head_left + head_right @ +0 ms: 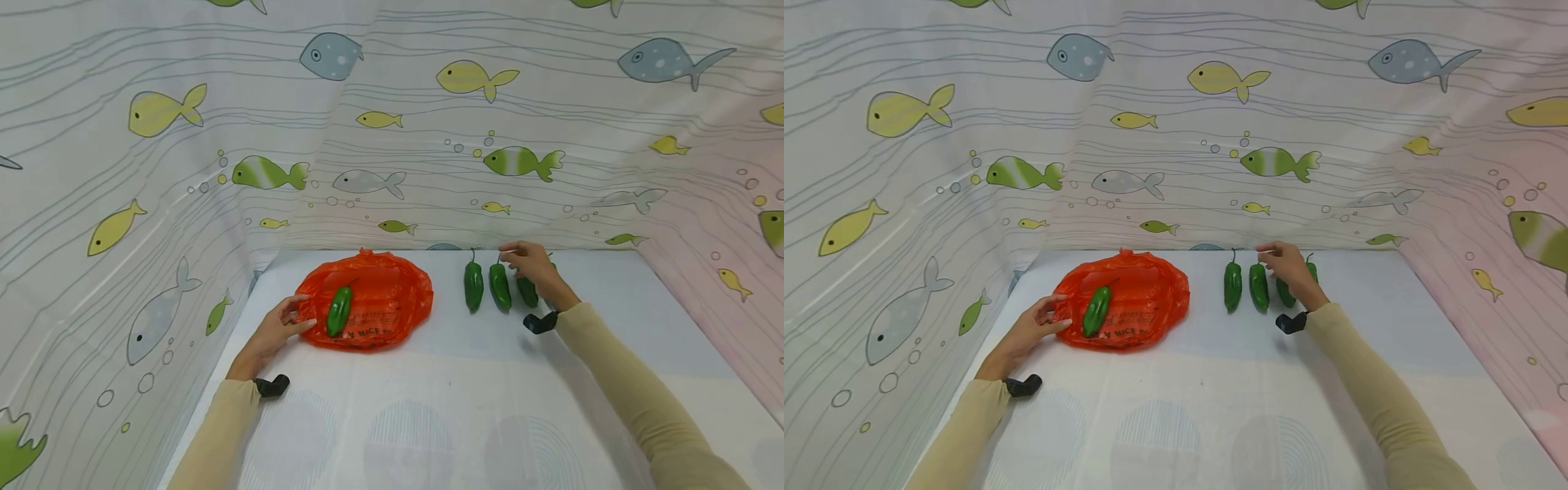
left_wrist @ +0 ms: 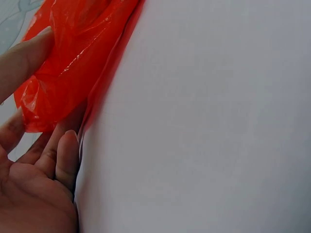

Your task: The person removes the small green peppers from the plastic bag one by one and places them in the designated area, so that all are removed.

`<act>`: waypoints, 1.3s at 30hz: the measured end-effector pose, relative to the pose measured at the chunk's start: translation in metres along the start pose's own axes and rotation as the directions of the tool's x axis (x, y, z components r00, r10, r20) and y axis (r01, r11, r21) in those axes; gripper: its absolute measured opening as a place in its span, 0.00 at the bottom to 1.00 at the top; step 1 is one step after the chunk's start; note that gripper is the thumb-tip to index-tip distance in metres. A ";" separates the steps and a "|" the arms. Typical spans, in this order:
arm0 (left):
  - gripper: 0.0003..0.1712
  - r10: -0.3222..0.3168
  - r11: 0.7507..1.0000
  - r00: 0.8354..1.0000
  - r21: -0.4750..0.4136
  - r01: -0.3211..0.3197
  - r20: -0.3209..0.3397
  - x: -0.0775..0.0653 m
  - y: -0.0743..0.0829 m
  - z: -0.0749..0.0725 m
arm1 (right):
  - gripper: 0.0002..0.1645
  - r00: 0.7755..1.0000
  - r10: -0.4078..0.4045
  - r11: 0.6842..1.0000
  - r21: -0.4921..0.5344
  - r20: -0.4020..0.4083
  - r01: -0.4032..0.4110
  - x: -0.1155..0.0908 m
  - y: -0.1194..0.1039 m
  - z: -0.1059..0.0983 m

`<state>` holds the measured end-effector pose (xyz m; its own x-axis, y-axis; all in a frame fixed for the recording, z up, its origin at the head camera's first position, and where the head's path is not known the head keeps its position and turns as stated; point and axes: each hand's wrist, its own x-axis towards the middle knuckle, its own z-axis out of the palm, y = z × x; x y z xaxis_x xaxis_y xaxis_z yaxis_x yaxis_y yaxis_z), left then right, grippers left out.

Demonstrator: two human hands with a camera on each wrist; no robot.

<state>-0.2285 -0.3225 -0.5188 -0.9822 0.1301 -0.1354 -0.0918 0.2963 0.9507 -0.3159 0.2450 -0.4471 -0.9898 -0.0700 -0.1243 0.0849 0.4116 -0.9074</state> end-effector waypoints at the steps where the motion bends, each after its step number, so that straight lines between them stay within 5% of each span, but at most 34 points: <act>1: 0.41 0.000 1.000 1.000 -0.002 0.000 0.001 0.000 0.000 0.000 | 0.26 1.000 -0.012 1.000 0.007 0.014 0.012 -0.001 -0.002 0.003; 10: 0.41 -0.003 1.000 1.000 -0.010 0.003 0.001 0.001 -0.002 0.001 | 0.25 0.991 -0.081 0.997 0.014 0.103 0.080 -0.004 -0.018 0.027; 39: 0.40 0.000 1.000 1.000 0.005 0.000 -0.005 0.002 -0.001 0.000 | 0.20 0.965 -0.113 0.993 0.044 0.237 0.105 -0.007 -0.056 0.128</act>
<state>-0.2300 -0.3226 -0.5196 -0.9830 0.1248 -0.1343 -0.0914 0.3012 0.9492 -0.2992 0.1062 -0.4468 -0.9376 -0.3290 -0.1128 -0.0147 0.3616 -0.9322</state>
